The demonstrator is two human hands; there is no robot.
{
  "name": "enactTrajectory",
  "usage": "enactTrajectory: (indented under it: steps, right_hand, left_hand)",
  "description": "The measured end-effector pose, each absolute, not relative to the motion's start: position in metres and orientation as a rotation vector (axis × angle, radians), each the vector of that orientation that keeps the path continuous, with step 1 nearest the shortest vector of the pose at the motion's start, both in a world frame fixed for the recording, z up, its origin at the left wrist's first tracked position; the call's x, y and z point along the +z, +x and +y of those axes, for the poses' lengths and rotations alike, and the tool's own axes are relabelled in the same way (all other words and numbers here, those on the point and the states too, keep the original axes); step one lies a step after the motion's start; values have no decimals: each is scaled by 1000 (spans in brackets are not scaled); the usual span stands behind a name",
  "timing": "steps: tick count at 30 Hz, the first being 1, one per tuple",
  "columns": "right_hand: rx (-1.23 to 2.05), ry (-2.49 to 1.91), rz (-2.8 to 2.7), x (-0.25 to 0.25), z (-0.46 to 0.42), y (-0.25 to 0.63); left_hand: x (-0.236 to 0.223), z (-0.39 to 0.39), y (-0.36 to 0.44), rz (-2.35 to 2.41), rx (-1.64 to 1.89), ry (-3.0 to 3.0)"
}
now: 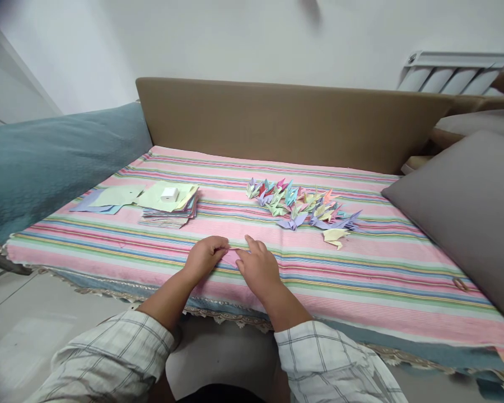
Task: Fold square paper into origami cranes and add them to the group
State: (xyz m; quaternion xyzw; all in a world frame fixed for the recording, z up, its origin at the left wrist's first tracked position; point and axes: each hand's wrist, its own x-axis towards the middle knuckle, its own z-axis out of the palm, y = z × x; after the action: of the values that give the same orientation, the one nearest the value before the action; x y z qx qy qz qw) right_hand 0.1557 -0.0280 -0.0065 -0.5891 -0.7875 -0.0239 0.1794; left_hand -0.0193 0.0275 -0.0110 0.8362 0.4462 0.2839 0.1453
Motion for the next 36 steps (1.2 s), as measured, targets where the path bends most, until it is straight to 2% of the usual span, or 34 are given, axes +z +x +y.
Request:
enactTrajectory:
  steps: [7,13,36]
  right_hand:
    - [-46,-1572,-2173,-6,-29,157]
    - [-204,-1459,-2189,-7,-31,156]
    - [-163,-1579,-2256,-11,-29,158]
  left_hand:
    - [-15,31,-24,1245,781,2586]
    - [-12,30,-23,1252,721,2693]
    - [0,32,-48,1280,499,2798]
